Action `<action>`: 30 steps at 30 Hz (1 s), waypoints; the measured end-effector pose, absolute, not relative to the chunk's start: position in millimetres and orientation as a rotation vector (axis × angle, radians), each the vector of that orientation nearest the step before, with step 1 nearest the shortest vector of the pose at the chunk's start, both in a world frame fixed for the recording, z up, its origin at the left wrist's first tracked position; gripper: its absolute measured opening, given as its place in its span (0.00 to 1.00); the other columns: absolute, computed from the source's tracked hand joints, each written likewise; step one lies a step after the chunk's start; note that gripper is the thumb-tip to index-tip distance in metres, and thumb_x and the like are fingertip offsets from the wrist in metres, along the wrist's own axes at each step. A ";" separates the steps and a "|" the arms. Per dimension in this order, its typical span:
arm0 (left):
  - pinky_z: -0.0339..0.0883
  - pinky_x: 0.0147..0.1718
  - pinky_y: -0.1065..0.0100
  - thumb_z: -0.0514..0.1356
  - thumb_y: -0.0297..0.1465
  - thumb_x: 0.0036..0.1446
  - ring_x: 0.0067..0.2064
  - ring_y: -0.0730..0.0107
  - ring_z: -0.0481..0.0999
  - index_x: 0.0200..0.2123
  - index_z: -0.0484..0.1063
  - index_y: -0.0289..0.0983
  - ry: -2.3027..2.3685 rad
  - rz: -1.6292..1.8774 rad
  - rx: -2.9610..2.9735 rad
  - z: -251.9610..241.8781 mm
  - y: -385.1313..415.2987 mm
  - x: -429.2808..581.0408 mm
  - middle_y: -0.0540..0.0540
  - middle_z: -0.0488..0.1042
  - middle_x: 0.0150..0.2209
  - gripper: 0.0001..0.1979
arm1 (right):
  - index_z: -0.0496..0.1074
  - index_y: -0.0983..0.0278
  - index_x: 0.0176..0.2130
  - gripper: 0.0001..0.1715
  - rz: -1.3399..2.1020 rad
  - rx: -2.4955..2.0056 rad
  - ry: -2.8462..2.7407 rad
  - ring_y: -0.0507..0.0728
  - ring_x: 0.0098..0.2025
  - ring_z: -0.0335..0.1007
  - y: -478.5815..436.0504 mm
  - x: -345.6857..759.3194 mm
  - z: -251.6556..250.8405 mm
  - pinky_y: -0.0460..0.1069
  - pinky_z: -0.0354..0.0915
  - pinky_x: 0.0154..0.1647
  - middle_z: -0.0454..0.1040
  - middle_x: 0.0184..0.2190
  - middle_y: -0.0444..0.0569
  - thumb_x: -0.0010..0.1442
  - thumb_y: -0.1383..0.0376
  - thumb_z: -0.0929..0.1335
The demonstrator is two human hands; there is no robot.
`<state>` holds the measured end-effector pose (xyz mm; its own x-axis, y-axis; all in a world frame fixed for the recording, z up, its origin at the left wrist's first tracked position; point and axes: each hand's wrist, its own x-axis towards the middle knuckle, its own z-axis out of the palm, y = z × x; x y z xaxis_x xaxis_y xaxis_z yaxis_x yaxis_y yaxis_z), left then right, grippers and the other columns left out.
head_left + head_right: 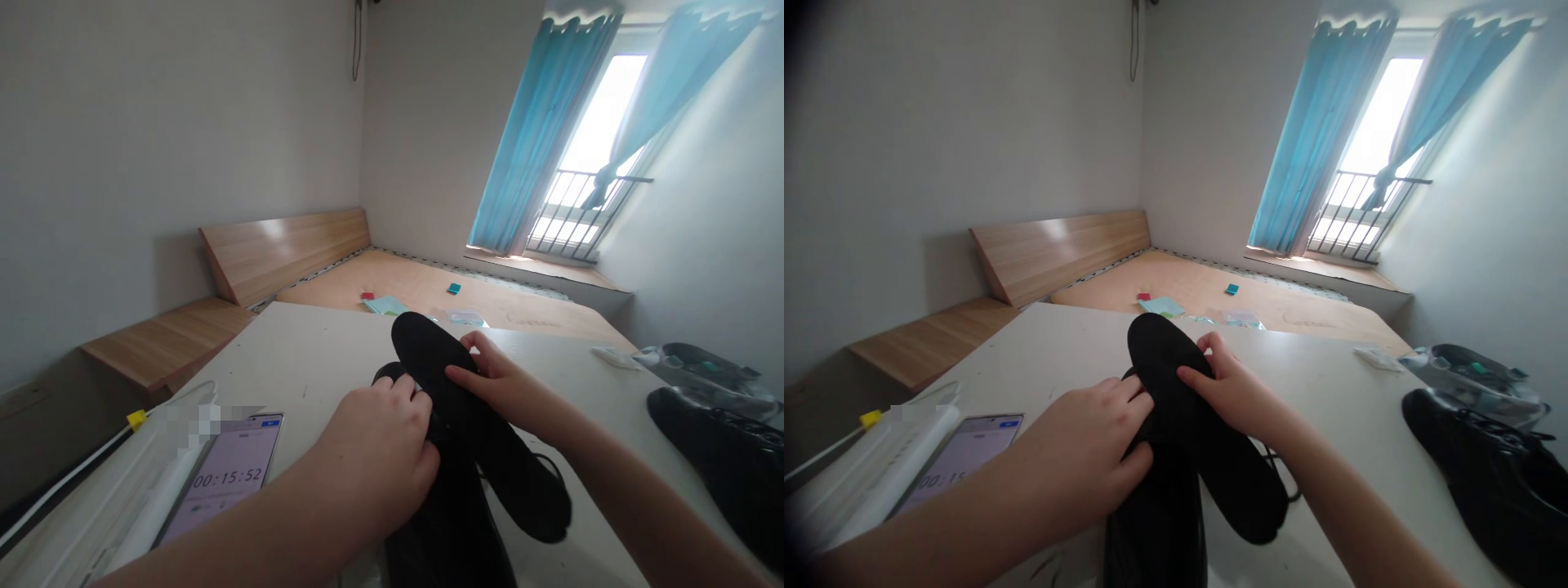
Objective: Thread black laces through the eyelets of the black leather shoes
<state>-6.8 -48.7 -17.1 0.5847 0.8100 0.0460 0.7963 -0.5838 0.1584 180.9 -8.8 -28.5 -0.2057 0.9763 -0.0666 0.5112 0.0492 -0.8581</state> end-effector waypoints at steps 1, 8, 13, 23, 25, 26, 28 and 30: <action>0.71 0.36 0.56 0.49 0.28 0.57 0.40 0.55 0.74 0.38 0.71 0.36 1.358 0.160 2.711 -16.3 -47.6 -8.0 0.41 0.74 0.38 0.12 | 0.54 0.58 0.38 0.18 0.940 -1.521 -1.784 0.54 0.30 0.66 -9.4 177.5 -32.8 0.49 0.62 0.29 0.69 0.30 0.41 0.57 0.53 0.67; 0.65 0.25 0.64 0.46 0.27 0.62 0.31 0.58 0.77 0.35 0.69 0.38 1.368 0.212 2.820 -19.0 -34.6 -13.3 0.44 0.76 0.32 0.11 | 0.58 0.59 0.36 0.15 0.663 -1.697 -2.154 0.55 0.31 0.62 -17.2 172.3 -31.5 0.51 0.58 0.33 0.66 0.30 0.43 0.63 0.51 0.60; 0.59 0.20 0.67 0.49 0.27 0.62 0.28 0.60 0.78 0.45 0.65 0.38 1.399 0.331 2.838 -21.5 -31.1 -13.0 0.46 0.77 0.32 0.10 | 0.66 0.62 0.38 0.21 0.894 -1.589 -2.374 0.55 0.34 0.65 -20.9 184.3 -12.8 0.50 0.62 0.34 0.70 0.34 0.47 0.61 0.47 0.61; 0.58 0.23 0.67 0.54 0.22 0.53 0.30 0.64 0.77 0.35 0.72 0.42 1.181 0.311 2.890 -12.8 -34.4 -21.1 0.51 0.77 0.33 0.11 | 0.64 0.60 0.38 0.20 0.721 -1.675 -2.261 0.53 0.31 0.62 -36.7 183.4 0.1 0.49 0.60 0.31 0.67 0.35 0.44 0.58 0.47 0.65; 0.63 0.28 0.66 0.54 0.23 0.55 0.34 0.63 0.77 0.36 0.73 0.44 1.176 0.262 2.867 -10.9 -35.9 -24.1 0.51 0.77 0.36 0.12 | 0.65 0.60 0.39 0.23 0.743 -1.691 -2.147 0.53 0.31 0.62 -34.6 185.7 6.2 0.49 0.59 0.30 0.67 0.34 0.45 0.57 0.45 0.65; 0.65 0.31 0.65 0.54 0.24 0.56 0.36 0.63 0.78 0.37 0.74 0.44 1.162 0.256 2.858 -10.6 -36.2 -25.7 0.50 0.77 0.38 0.12 | 0.66 0.60 0.39 0.24 0.772 -1.676 -2.107 0.54 0.32 0.62 -33.9 187.5 9.3 0.49 0.60 0.31 0.67 0.34 0.46 0.56 0.44 0.65; 0.67 0.36 0.64 0.55 0.26 0.56 0.39 0.63 0.77 0.40 0.73 0.44 1.138 0.273 2.828 -11.7 -36.0 -28.6 0.50 0.76 0.41 0.11 | 0.67 0.60 0.40 0.24 0.843 -1.623 -2.055 0.54 0.32 0.63 -33.7 191.3 14.3 0.49 0.60 0.31 0.67 0.33 0.45 0.56 0.45 0.66; 0.68 0.38 0.63 0.56 0.26 0.55 0.41 0.62 0.77 0.43 0.72 0.44 1.146 0.297 2.780 -13.7 -34.8 -31.2 0.50 0.76 0.41 0.13 | 0.67 0.60 0.40 0.20 0.896 -1.575 -2.002 0.52 0.29 0.61 -35.3 193.5 16.2 0.47 0.58 0.27 0.67 0.29 0.44 0.56 0.48 0.66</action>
